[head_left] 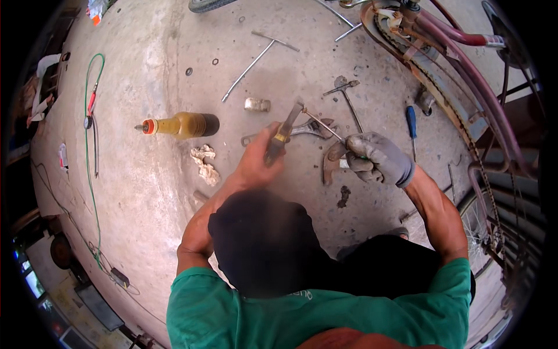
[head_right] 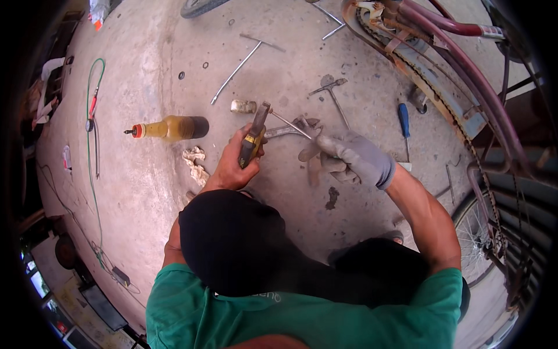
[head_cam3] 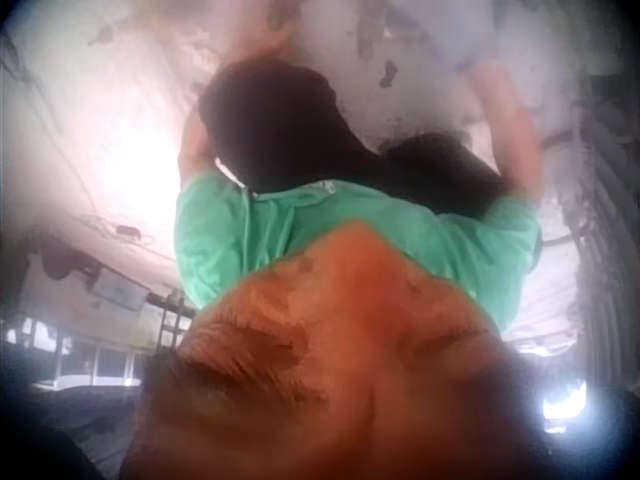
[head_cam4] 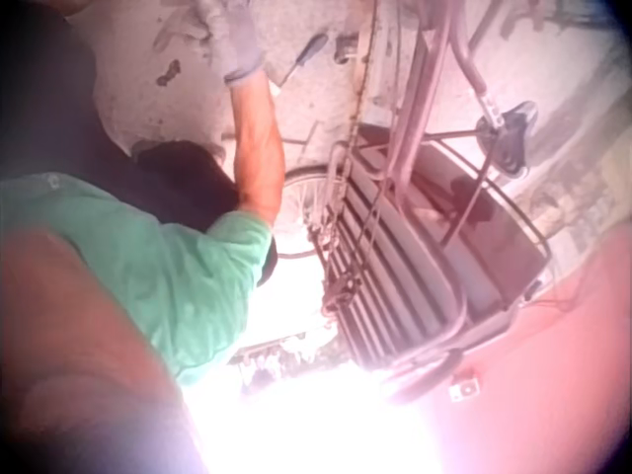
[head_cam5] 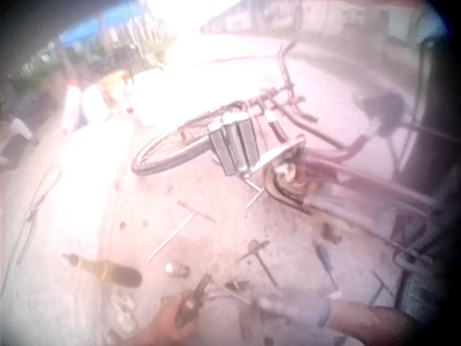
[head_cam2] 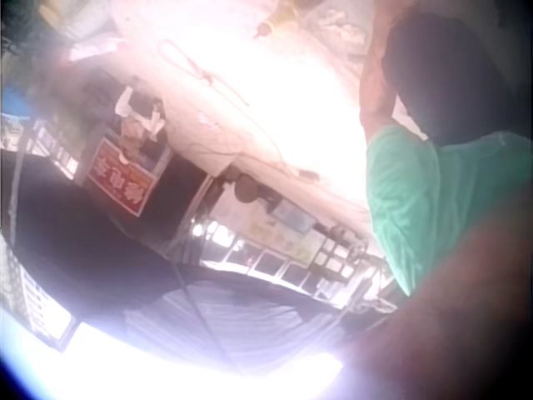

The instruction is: The person repairs a bicycle chain by using a punch and pliers to remove a pin, cleaning a chain link with a brush and fluid from a bottle, and reassembling the link using a screwdriver and pliers.

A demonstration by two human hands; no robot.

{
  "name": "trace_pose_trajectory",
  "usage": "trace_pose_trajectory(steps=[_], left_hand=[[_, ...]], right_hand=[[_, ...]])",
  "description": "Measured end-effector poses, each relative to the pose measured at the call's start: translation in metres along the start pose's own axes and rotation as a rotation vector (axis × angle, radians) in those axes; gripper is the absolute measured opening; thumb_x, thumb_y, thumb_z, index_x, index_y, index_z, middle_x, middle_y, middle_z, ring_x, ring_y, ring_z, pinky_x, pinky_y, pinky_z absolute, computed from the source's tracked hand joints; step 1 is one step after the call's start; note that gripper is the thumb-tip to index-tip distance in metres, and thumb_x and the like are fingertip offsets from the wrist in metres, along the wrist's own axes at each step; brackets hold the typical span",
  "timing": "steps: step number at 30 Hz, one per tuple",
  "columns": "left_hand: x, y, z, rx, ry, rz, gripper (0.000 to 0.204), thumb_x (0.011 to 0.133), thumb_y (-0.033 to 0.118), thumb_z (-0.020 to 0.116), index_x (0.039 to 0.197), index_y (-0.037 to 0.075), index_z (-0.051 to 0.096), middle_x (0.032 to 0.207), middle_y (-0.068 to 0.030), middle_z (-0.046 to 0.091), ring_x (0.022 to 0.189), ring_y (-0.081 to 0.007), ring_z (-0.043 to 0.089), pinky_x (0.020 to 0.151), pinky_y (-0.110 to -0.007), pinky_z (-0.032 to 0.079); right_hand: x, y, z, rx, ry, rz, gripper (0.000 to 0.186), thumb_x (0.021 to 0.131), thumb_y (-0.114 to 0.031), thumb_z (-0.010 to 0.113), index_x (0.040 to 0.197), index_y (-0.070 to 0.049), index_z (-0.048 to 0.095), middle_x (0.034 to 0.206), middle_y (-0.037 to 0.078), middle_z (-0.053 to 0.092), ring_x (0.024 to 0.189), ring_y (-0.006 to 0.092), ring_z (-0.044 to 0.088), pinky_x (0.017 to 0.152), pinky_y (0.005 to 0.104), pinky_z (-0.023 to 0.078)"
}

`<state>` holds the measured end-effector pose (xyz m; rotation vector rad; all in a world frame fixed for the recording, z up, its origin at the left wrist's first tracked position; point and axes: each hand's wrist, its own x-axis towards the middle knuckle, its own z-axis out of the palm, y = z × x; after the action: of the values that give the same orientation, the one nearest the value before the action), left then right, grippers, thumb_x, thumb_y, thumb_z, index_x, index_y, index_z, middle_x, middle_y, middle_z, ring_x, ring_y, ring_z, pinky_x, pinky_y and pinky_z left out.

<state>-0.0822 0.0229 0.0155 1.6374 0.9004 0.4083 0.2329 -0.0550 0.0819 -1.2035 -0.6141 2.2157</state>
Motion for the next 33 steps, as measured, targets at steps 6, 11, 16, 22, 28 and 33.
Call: trace_pose_trajectory(steps=[6,11,16,22,28,33], left_hand=[[0.009,0.003,-0.006,0.005,-0.023,0.011,0.07,0.08,-0.002,0.057,0.149,-0.001,0.039,0.118,-0.0141,0.063,0.098,-0.0185,0.063,0.093,-0.033,0.051],[0.01,-0.007,-0.006,-0.076,-0.007,0.066,0.07,0.082,-0.001,0.056,0.15,0.0,0.039,0.118,-0.0118,0.062,0.098,-0.018,0.062,0.094,-0.034,0.051],[0.007,-0.008,-0.004,-0.053,0.006,0.028,0.069,0.081,-0.001,0.055,0.149,0.0,0.04,0.114,-0.0109,0.062,0.097,-0.0174,0.061,0.093,-0.033,0.051],[0.012,0.001,0.004,-0.078,-0.027,-0.074,0.066,0.081,-0.002,0.054,0.146,0.001,0.043,0.11,-0.0094,0.062,0.094,-0.0167,0.061,0.088,-0.032,0.051],[0.013,-0.022,0.022,-0.245,-0.049,-0.187,0.062,0.081,-0.001,0.057,0.142,0.002,0.045,0.11,-0.0084,0.062,0.091,-0.0159,0.061,0.082,-0.03,0.051],[0.015,-0.021,0.024,-0.333,-0.026,-0.23,0.063,0.081,-0.002,0.057,0.142,0.003,0.044,0.113,-0.0089,0.062,0.093,-0.0149,0.061,0.08,-0.029,0.051]], right_hand=[[0.007,0.013,-0.011,0.167,-0.104,0.0,0.054,0.11,-0.04,0.047,0.135,0.007,0.059,0.07,-0.004,0.041,0.047,0.0036,0.031,0.042,0.021,0.022],[0.008,0.025,-0.01,0.527,-0.304,-0.06,0.054,0.111,-0.037,0.046,0.147,0.003,0.05,0.079,-0.001,0.047,0.046,0.0044,0.032,0.04,0.0178,0.022],[0.006,0.011,0.0,0.512,-0.216,0.023,0.052,0.11,-0.033,0.05,0.152,-0.004,0.045,0.065,-0.001,0.045,0.049,0.0061,0.041,0.042,0.0199,0.027],[0.014,0.014,-0.006,-0.405,0.198,-0.253,0.043,0.107,-0.023,0.053,0.149,-0.011,0.055,0.067,0.008,0.059,0.053,0.0153,0.054,0.054,0.0278,0.041],[0.018,0.02,-0.002,-1.378,0.639,-0.611,0.042,0.101,-0.021,0.057,0.142,-0.009,0.059,0.09,0.015,0.071,0.082,0.031,0.07,0.072,0.041,0.054],[0.011,-0.003,0.005,0.11,0.233,-0.136,0.047,0.107,-0.027,0.049,0.144,0.0,0.054,0.086,0.005,0.067,0.066,0.0133,0.054,0.054,0.0253,0.047]])
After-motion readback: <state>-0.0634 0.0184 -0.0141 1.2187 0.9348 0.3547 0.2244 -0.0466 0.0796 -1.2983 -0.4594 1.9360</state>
